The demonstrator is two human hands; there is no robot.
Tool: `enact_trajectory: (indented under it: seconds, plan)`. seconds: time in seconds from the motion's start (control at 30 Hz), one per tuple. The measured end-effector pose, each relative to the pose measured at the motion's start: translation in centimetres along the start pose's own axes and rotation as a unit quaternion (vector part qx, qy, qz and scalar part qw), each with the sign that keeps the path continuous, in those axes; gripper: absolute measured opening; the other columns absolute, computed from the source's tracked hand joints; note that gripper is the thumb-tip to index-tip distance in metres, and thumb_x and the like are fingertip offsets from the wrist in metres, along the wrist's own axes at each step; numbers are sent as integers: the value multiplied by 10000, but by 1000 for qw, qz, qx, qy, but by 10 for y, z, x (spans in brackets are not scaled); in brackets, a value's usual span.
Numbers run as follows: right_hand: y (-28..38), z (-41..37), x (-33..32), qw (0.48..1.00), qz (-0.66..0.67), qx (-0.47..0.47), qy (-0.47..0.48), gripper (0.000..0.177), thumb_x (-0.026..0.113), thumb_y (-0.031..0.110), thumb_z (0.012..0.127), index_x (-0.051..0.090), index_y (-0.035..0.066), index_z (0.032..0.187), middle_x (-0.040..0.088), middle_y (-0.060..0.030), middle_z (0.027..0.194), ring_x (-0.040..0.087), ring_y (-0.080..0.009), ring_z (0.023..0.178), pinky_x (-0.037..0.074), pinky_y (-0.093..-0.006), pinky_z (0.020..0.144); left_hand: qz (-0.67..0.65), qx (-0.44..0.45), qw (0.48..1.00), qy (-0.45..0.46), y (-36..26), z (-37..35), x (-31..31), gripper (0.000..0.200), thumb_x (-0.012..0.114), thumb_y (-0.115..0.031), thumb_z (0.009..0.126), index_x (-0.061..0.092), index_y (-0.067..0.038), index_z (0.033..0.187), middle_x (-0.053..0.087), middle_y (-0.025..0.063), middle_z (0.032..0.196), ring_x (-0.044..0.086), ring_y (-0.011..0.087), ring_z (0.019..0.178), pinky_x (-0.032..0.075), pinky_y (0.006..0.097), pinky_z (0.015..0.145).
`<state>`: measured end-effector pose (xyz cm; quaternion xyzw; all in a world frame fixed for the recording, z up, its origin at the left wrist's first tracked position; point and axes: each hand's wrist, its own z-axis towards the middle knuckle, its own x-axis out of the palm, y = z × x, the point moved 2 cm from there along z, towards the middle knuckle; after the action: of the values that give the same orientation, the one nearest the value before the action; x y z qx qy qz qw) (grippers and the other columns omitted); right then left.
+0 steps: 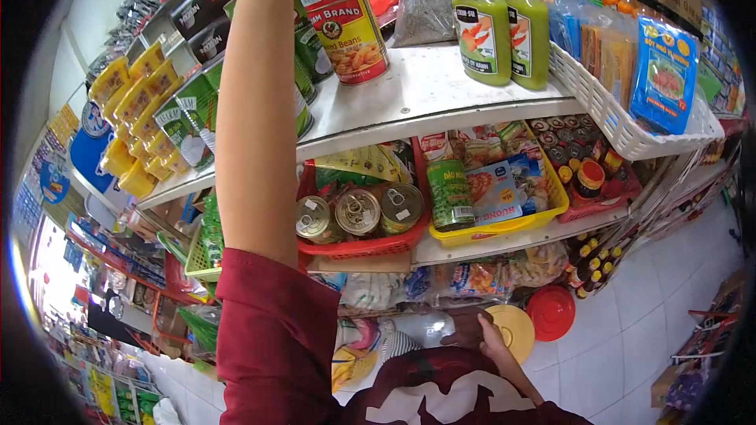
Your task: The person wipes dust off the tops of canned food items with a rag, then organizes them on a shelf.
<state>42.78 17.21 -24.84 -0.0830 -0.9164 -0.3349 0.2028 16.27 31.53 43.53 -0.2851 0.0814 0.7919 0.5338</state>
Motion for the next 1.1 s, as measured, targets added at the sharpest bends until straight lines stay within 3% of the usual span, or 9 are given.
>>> enact_trajectory:
  seconds: [0.27, 0.43, 0.47, 0.5, 0.53, 0.63, 0.8, 0.97, 1.1]
  plan:
    - [-7, 2, 4, 999, 36, 11, 8, 387, 552, 373, 819, 500, 112, 1101, 597, -57, 959, 606, -200, 793, 513, -314, 583, -156, 63, 978, -122, 8, -12, 1, 375, 782, -329, 576, 651, 21, 604, 593, 132, 525, 583, 209, 465, 464, 304, 475]
    - [18, -29, 27, 1000, -6, 9, 5, 383, 528, 362, 845, 508, 69, 1091, 608, -80, 953, 598, -191, 864, 494, -359, 697, -312, 129, 901, -273, 9, -43, -24, 272, 763, -221, 644, 643, 21, 683, 620, 114, 589, 593, 156, 516, 458, 263, 477]
    - [25, -39, 35, 999, 10, 13, 47, 386, 518, 356, 853, 507, 56, 1095, 606, -84, 972, 597, -195, 874, 488, -354, 720, -397, 194, 824, -355, 11, -52, -27, 238, 750, -190, 670, 635, 18, 678, 620, 98, 588, 581, 156, 486, 463, 252, 466]
    - [34, -49, 43, 995, 24, 18, 92, 389, 508, 350, 862, 505, 42, 1099, 604, -87, 991, 595, -199, 885, 483, -348, 742, -485, 127, 836, -223, 21, -59, -39, 291, 704, -178, 712, 609, 59, 851, 634, 156, 795, 619, 207, 702, 496, 295, 602]
    - [37, -52, 47, 995, 14, 36, 97, 399, 480, 336, 877, 475, 22, 1123, 585, -113, 1022, 588, -232, 915, 496, -378, 743, -457, 125, 832, -289, 33, -76, -52, 217, 678, -95, 732, 620, 53, 881, 634, 133, 900, 614, 169, 799, 481, 211, 686]
    - [67, -69, 63, 985, -40, 65, 155, 356, 527, 202, 851, 466, -4, 1135, 579, -113, 1028, 584, -230, 924, 491, -356, 774, -646, 32, 727, -232, 65, -137, -88, 211, 703, 0, 654, 558, 46, 801, 630, 173, 868, 620, 184, 781, 501, 270, 721]
    - [109, -75, 114, 948, -141, 30, 282, 361, 540, 176, 835, 466, -7, 1137, 577, -109, 1034, 581, -221, 925, 485, -346, 780, -810, -113, 553, 157, 128, -270, -61, 349, 788, 48, 482, 575, -12, 752, 554, 234, 1090, 547, 274, 1023, 451, 370, 853]
    - [99, -99, 171, 893, -216, 20, 394, 369, 552, 151, 819, 467, -9, 1140, 575, -105, 1039, 578, -213, 926, 479, -336, 787, -604, -126, 769, 169, 157, -368, -78, 292, 834, -88, 481, 601, -1, 634, 566, 213, 1093, 579, 219, 980, 434, 294, 833]
    - [57, -129, 224, 832, -256, 51, 490, 377, 562, 130, 806, 468, -11, 1143, 573, -102, 1043, 576, -206, 926, 474, -328, 793, -517, -188, 831, 77, 183, -400, -104, 270, 818, -126, 519, 625, -16, 673, 576, 182, 1093, 591, 206, 951, 442, 284, 811]
